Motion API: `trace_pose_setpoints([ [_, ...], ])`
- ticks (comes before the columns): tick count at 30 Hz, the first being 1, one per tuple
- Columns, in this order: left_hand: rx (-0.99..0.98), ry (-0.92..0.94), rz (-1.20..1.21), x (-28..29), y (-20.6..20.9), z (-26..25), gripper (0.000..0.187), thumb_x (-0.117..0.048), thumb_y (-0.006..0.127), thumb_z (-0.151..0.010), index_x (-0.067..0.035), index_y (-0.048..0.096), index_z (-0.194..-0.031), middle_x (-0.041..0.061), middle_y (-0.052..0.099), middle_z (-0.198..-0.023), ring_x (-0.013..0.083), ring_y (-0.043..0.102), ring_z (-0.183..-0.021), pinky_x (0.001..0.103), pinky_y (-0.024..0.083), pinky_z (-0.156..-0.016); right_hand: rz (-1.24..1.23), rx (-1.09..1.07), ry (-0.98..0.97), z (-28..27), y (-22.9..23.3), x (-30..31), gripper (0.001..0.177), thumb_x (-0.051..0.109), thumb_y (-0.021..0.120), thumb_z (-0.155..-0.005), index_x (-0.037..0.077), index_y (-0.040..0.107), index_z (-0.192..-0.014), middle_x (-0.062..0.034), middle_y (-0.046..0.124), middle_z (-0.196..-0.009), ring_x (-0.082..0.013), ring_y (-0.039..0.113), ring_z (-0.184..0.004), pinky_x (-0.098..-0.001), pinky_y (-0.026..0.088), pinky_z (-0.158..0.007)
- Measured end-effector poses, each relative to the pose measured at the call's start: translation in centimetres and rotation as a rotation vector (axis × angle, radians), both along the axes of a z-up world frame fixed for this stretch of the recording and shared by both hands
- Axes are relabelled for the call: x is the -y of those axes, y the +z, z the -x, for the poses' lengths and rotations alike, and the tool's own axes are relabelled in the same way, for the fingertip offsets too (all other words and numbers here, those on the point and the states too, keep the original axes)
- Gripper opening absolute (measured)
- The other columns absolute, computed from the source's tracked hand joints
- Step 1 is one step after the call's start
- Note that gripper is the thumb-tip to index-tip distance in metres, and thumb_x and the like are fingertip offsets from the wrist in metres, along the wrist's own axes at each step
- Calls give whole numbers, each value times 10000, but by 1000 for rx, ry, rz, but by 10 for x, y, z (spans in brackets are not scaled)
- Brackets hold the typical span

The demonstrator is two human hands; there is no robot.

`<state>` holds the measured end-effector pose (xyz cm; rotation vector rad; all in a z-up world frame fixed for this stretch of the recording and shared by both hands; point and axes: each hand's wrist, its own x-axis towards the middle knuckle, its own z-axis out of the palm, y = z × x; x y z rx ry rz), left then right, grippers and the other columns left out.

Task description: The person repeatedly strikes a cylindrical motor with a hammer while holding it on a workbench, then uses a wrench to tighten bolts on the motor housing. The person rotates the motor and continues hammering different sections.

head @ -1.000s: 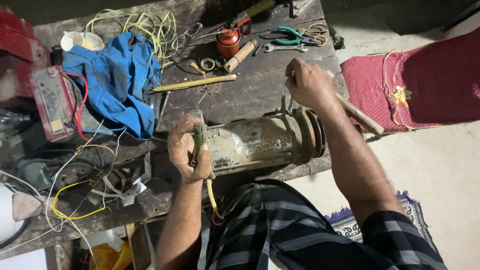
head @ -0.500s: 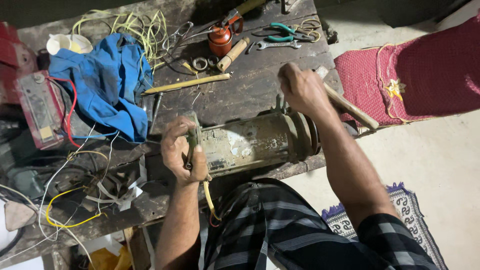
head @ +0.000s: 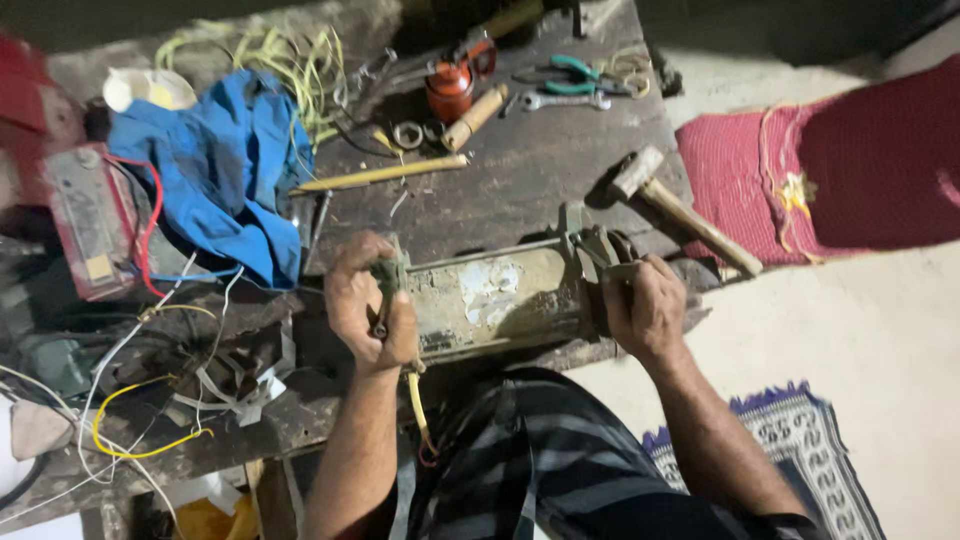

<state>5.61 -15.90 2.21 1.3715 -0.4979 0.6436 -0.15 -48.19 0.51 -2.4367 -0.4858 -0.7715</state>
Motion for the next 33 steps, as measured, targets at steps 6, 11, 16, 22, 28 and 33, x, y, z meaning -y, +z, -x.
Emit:
trace_pose_setpoints([
  [6, -9, 19, -4, 1, -2, 11, 506, -50, 597, -867, -26, 525, -1367, 150, 558, -1240, 219, 544, -1113, 388, 484, -1018, 82, -21, 35, -24, 24, -2, 90, -30, 659, -889, 7, 625, -964, -108, 670, -838, -242, 620, -698, -377, 503, -604],
  [11, -8, 16, -9, 2, -3, 13, 533, -31, 570, -828, -25, 530, -1360, 169, 564, -1250, 227, 555, -1141, 383, 496, -998, 262, -9, 115, -14, 24, 2, 103, 25, 706, -827, 65, 613, -846, -84, 622, -710, -226, 609, -617, -364, 481, -516],
  [16, -17, 35, -28, 1, -3, 18, 567, -9, 557, -807, -26, 525, -1372, 178, 569, -1277, 231, 564, -1144, 415, 482, -1070, -37, 122, -87, -14, 27, 22, 88, -40, 640, -912, 25, 593, -946, -83, 654, -742, -176, 580, -554, -341, 464, -513],
  [22, -18, 19, -26, 1, -2, 14, 594, 7, 548, -780, -29, 526, -1373, 173, 568, -1271, 230, 562, -1136, 424, 482, -1076, -128, -456, -35, -59, 34, 21, 199, 14, 679, -891, -6, 612, -1077, -154, 731, -808, -216, 733, -673, -323, 582, -564],
  [28, 10, 27, -34, 2, -5, 13, 584, 21, 548, -775, -32, 530, -1356, 168, 571, -1245, 228, 563, -1148, 416, 498, -1036, -147, -572, 23, -116, 44, 16, 203, 41, 643, -993, -1, 594, -1185, -163, 780, -948, -200, 786, -822, -315, 646, -649],
  [33, 4, 29, -54, 2, -6, 13, 592, 27, 543, -773, -30, 528, -1362, 164, 563, -1238, 235, 566, -1141, 423, 504, -1035, -163, -649, -5, -149, 41, 0, 203, 46, 653, -959, 25, 649, -1161, -158, 757, -881, -216, 757, -738, -333, 614, -628],
])
